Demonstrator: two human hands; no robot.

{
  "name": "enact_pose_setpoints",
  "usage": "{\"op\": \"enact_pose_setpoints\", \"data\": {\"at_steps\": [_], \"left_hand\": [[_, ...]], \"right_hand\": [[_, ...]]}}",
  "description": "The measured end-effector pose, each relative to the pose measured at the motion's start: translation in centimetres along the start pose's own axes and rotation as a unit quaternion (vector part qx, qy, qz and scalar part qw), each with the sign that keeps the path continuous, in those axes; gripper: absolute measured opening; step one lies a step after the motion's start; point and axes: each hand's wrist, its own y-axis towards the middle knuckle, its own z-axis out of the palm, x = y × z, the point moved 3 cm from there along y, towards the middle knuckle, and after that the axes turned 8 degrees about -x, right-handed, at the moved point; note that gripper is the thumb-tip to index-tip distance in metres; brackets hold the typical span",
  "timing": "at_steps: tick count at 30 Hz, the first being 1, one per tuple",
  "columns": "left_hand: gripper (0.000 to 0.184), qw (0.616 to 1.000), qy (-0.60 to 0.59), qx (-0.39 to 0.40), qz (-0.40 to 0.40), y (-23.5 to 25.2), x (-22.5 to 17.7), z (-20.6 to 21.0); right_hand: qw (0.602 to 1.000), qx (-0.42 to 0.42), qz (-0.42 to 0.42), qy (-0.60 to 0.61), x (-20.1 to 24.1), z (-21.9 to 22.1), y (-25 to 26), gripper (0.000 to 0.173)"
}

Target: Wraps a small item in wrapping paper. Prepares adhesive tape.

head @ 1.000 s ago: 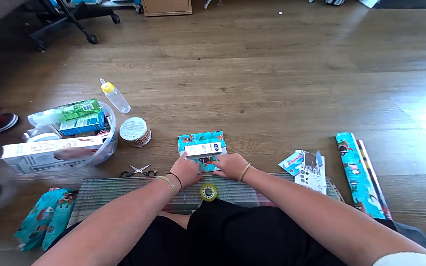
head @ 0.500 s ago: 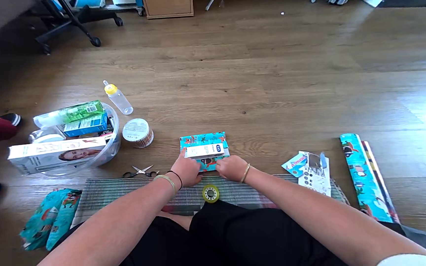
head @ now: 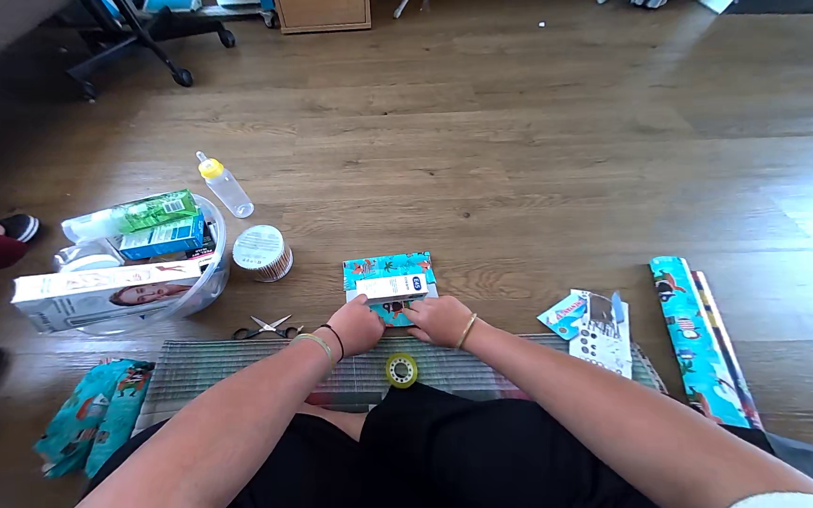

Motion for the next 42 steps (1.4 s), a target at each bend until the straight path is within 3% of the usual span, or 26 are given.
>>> {"op": "enact_pose_setpoints", "data": {"at_steps": [4, 6, 9, 15, 21, 26, 32, 42], "left_hand": [[0.025, 1.000, 0.011, 0.000, 0.007, -0.2, 0.3, -0.3], [0.026, 1.000, 0.005, -0.025, 0.002, -0.3, 0.7, -0.3], [0.025, 0.995, -0.033, -0.091, -0.011, -0.6, 1.6, -0.6], [0.038, 0.988, -0.072, -0.137, -0.001, -0.8, 3.5, -0.7], [0.028, 0.967, -0.174, -0.185, -0.035, -0.6, 4.6, -1.0], [0.026, 0.952, -0.208, -0.216, -0.066, -0.6, 4.7, -1.6], [0.029, 0.949, -0.225, -0.167, -0.148, -0.5, 4.5, -3.3], [0.027, 0.933, -0.247, -0.194, -0.176, 0.8, 5.9, -1.9]], "right_hand": [[1.000, -0.005, 0.003, -0.030, 0.5, -0.1, -0.2, 0.031], [0.999, -0.017, 0.007, -0.030, 0.7, -0.2, -0.3, 0.019], [0.999, -0.026, 0.024, -0.016, 0.6, -0.8, -0.4, 0.019], [0.982, -0.187, -0.002, -0.014, -0.8, -1.1, -0.4, 0.013], [0.969, -0.248, -0.016, -0.005, -1.5, -1.0, -0.2, 0.010], [0.970, -0.235, 0.050, 0.035, -1.8, -1.5, -0.3, 0.017], [0.968, -0.194, 0.118, 0.104, -2.3, -2.2, 0.4, 0.023], [0.952, -0.116, 0.226, 0.169, -4.0, -2.1, 2.0, 0.030]]}}
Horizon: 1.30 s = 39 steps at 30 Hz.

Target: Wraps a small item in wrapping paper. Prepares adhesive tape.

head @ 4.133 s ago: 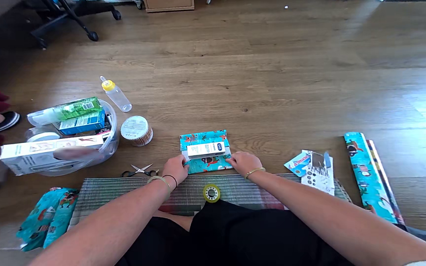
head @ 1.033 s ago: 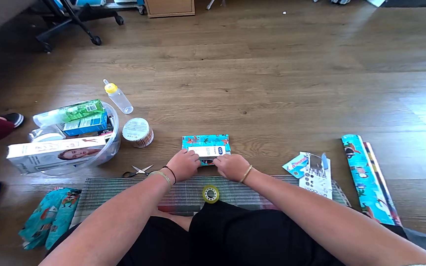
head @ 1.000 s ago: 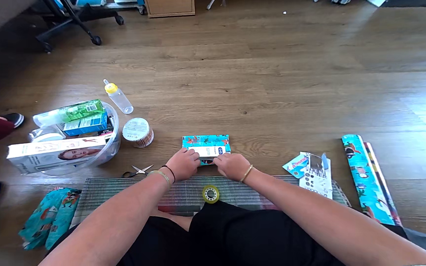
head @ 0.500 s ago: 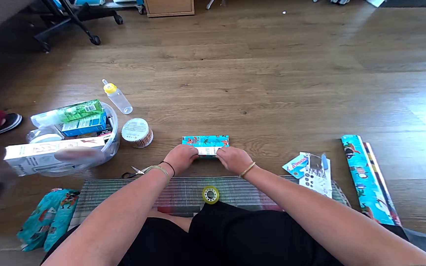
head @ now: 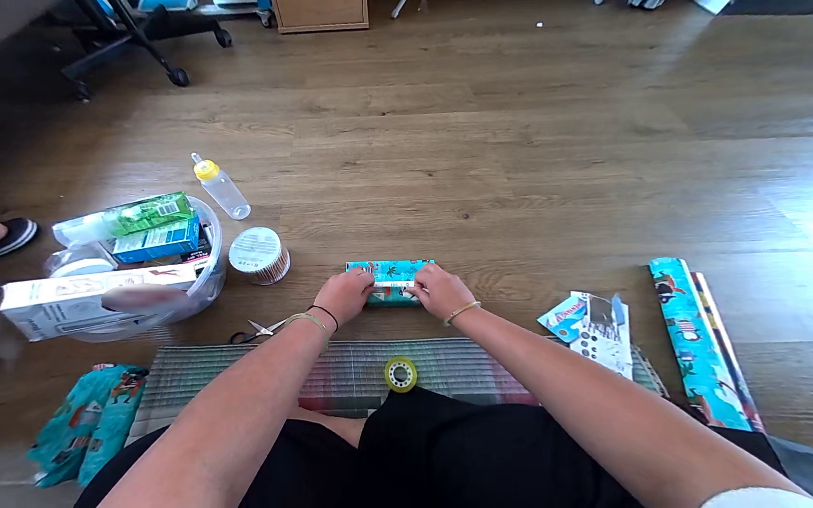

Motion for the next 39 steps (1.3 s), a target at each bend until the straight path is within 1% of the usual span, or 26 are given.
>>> {"op": "enact_pose_setpoints", "data": {"at_steps": [5, 7, 9, 10, 12, 14, 17, 19, 21, 22, 23, 24, 26, 27, 28, 30, 32, 35, 36, 38, 39], "left_hand": [[0.024, 1.000, 0.009, -0.005, 0.006, 0.3, 0.1, 0.3], [0.024, 0.999, 0.022, -0.032, 0.019, 0.2, 0.3, 0.4], [0.027, 0.998, 0.027, -0.052, 0.005, -0.4, 0.4, 0.0], [0.028, 0.998, 0.027, -0.056, -0.007, -0.7, 0.5, -0.2], [0.032, 0.999, 0.023, -0.025, -0.033, -0.8, 1.7, -0.1], [0.030, 0.998, -0.034, -0.016, -0.051, -1.0, 3.1, 0.0], [0.024, 0.985, -0.119, -0.017, -0.122, -1.5, 5.1, -0.1], [0.022, 0.980, -0.101, -0.014, -0.173, -2.0, 6.0, -0.6], [0.024, 0.975, -0.038, -0.057, -0.211, -2.3, 5.8, -1.7], [0.024, 0.975, -0.014, -0.092, -0.201, -2.3, 4.8, -2.3], [0.026, 0.979, 0.001, -0.121, -0.166, -2.1, 3.5, -2.8], [0.029, 0.986, 0.017, -0.123, -0.115, -2.0, 1.7, -2.9], [0.038, 0.996, 0.061, -0.055, -0.020, -1.8, -2.8, -1.7], [0.044, 0.997, 0.078, -0.005, 0.004, -1.7, -4.8, -0.3], [0.051, 0.995, 0.086, 0.039, 0.005, -1.7, -6.2, 1.1], [0.065, 0.990, 0.091, 0.101, -0.034, -1.6, -7.1, 3.3], [0.071, 0.987, 0.084, 0.120, -0.062, -1.8, -6.8, 4.3], [0.076, 0.985, 0.078, 0.128, -0.080, -1.7, -6.5, 4.0], [0.081, 0.985, 0.074, 0.128, -0.085, -1.7, -6.5, 4.0], [0.093, 0.985, 0.075, 0.130, -0.084, -1.8, -6.5, 4.0], [0.097, 0.985, 0.077, 0.133, -0.082, -1.8, -6.5, 3.9]], "right_hand": [[0.998, 0.007, 0.027, 0.055, -1.0, -0.1, 0.5, 0.033], [0.997, -0.004, 0.032, 0.072, -1.4, -0.2, 0.6, 0.034], [0.996, -0.007, 0.038, 0.081, -1.5, -0.2, 0.6, 0.035], [0.995, -0.009, 0.042, 0.085, -1.6, -0.2, 0.6, 0.036], [0.995, -0.008, 0.049, 0.085, -1.7, -0.2, 0.7, 0.036], [0.995, -0.007, 0.056, 0.084, -1.8, -0.1, 0.8, 0.036], [0.994, -0.004, 0.055, 0.091, -1.8, -0.2, 0.9, 0.036], [0.994, 0.000, 0.059, 0.093, -1.8, -0.2, 0.9, 0.036], [0.994, 0.005, 0.064, 0.089, -1.7, -0.3, 0.9, 0.037], [0.994, 0.006, 0.065, 0.088, -1.7, -0.3, 0.9, 0.038], [0.994, 0.006, 0.064, 0.087, -1.7, -0.3, 1.0, 0.038], [0.994, 0.006, 0.062, 0.088, -1.7, -0.3, 0.9, 0.038], [0.994, 0.006, 0.061, 0.090, -1.6, -0.3, 0.9, 0.038], [0.994, 0.007, 0.061, 0.088, -1.6, -0.4, 0.9, 0.038], [0.995, 0.008, 0.064, 0.083, -1.7, -0.3, 0.9, 0.036], [0.995, 0.009, 0.068, 0.078, -1.7, -0.2, 1.0, 0.035], [0.995, 0.012, 0.067, 0.078, -1.8, -0.2, 0.8, 0.035], [0.992, 0.006, 0.060, 0.113, -2.4, -0.5, 0.7, 0.038], [0.989, 0.007, 0.065, 0.135, -2.7, -0.5, 0.4, 0.045], [0.981, 0.014, 0.097, 0.167, -3.3, -0.6, 0.2, 0.065], [0.976, 0.013, 0.116, 0.186, -3.7, -0.7, 0.1, 0.070]]}}
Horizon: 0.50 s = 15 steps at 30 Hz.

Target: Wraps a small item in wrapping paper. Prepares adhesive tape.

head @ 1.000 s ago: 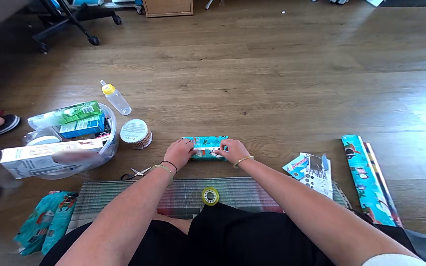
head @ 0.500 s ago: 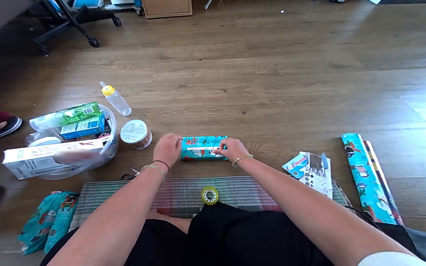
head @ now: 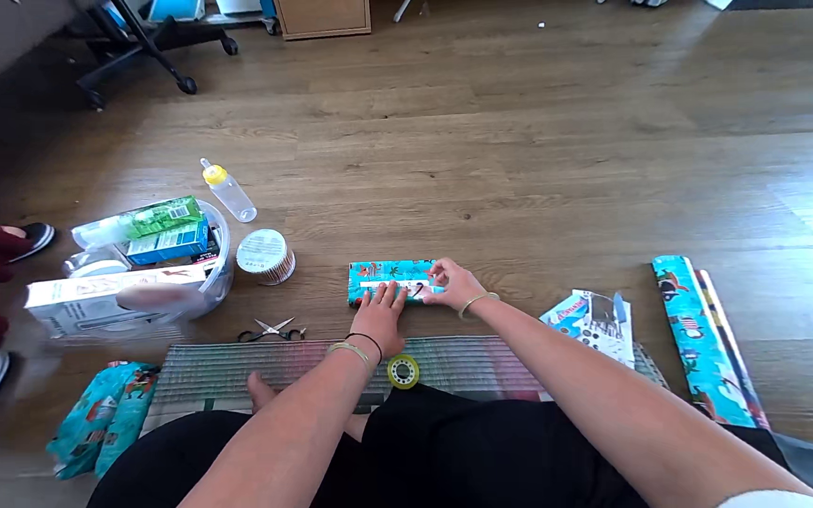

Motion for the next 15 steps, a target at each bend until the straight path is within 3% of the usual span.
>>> {"op": "enact_pose_setpoints", "data": {"at_steps": [6, 11, 12, 15], "left_hand": [[0.104, 1.000, 0.015, 0.008, 0.001, -0.2, -0.2, -0.2], [0.106, 1.000, 0.014, 0.011, 0.005, -0.1, -0.1, -0.1], [0.106, 1.000, 0.016, 0.012, 0.004, -0.1, -0.2, -0.1], [0.108, 1.000, 0.024, 0.015, 0.005, -0.2, -0.3, -0.1]], "right_hand": [[0.995, 0.017, 0.059, 0.076, -1.9, -1.1, 0.4, 0.058], [0.975, -0.114, 0.152, 0.114, -5.4, -4.2, -0.2, 0.038], [0.978, -0.094, 0.145, 0.116, -5.6, -4.4, -0.6, 0.037], [0.993, 0.086, 0.075, 0.042, -4.2, -2.6, -1.4, 0.049]]}}
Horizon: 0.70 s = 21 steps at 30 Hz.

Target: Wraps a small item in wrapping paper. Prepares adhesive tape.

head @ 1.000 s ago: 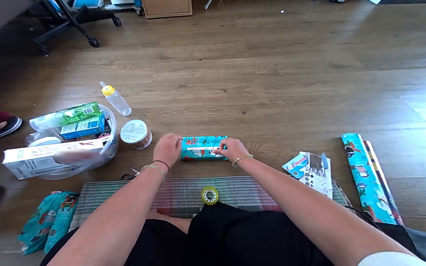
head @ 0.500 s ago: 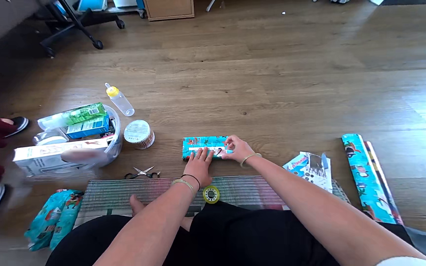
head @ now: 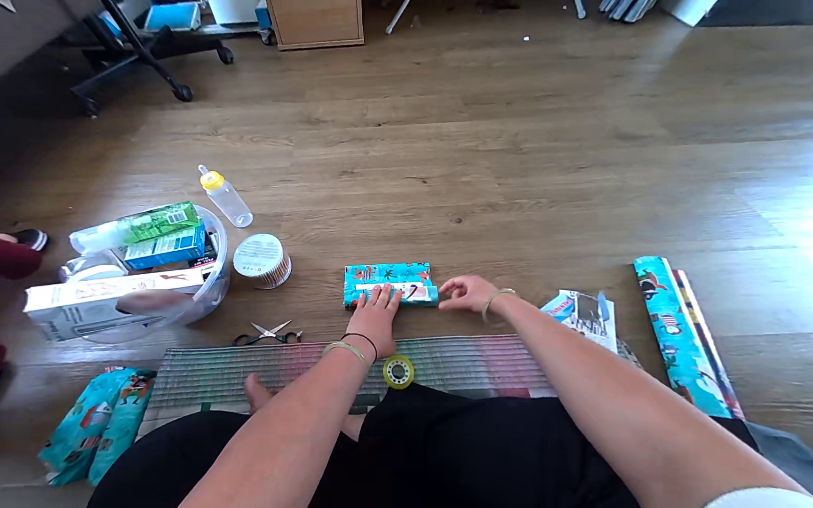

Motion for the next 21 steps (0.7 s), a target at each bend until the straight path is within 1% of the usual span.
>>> {"op": "enact_pose_setpoints", "data": {"at_steps": [1, 2, 4, 6, 9, 11, 13, 14, 15, 16, 18, 19, 21], "left_hand": [[0.108, 1.000, 0.003, 0.000, 0.000, 0.0, 0.0, 0.0], [0.108, 1.000, 0.004, 0.001, 0.000, 0.0, -0.1, 0.0], [0.108, 1.000, 0.005, 0.003, -0.002, 0.0, 0.0, 0.0], [0.109, 1.000, 0.004, 0.005, -0.001, 0.0, 0.1, 0.1], [0.109, 1.000, 0.000, 0.003, -0.001, 0.1, 0.1, 0.2], [0.110, 1.000, 0.003, 0.003, -0.003, 0.1, 0.2, 0.1], [0.110, 1.000, 0.002, 0.009, -0.006, 0.1, 0.2, 0.0], [0.110, 1.000, -0.003, 0.009, -0.006, 0.1, 0.2, 0.0], [0.111, 1.000, -0.009, 0.008, -0.007, 0.1, 0.1, 0.1], [0.112, 1.000, -0.015, 0.005, -0.005, 0.1, 0.1, 0.2], [0.114, 1.000, -0.017, -0.001, -0.003, 0.3, 0.3, 0.4], [0.115, 1.000, -0.012, 0.001, -0.004, 0.3, 0.3, 0.5], [0.116, 1.000, -0.012, 0.004, -0.006, 0.2, 0.3, 0.5]], "right_hand": [[0.999, 0.028, -0.014, -0.033, 0.4, 1.1, 0.2, 0.052], [0.998, 0.033, -0.022, -0.058, 0.6, 2.1, 0.6, 0.050], [0.996, 0.008, -0.023, -0.084, 1.1, 3.1, 1.3, 0.042], [0.996, 0.000, -0.023, -0.091, 1.2, 3.1, 1.4, 0.039], [0.990, 0.003, -0.025, -0.137, 0.2, 1.7, 1.7, 0.033], [0.986, -0.042, 0.018, -0.161, -0.6, -0.2, 1.5, 0.027], [0.977, -0.129, 0.059, -0.161, -0.4, -1.9, 1.3, 0.026], [0.973, -0.165, 0.050, -0.152, 0.4, -2.2, 1.3, 0.025], [0.972, -0.182, 0.022, -0.147, 1.7, -2.1, 1.5, 0.023], [0.972, -0.178, -0.020, -0.150, 3.2, -1.6, 1.9, 0.021], [0.969, -0.134, -0.115, -0.175, 6.5, 0.3, 3.7, 0.026], [0.965, -0.104, -0.146, -0.191, 8.0, 1.4, 4.7, 0.030], [0.959, -0.044, -0.161, -0.229, 10.5, 3.3, 6.4, 0.036]]}}
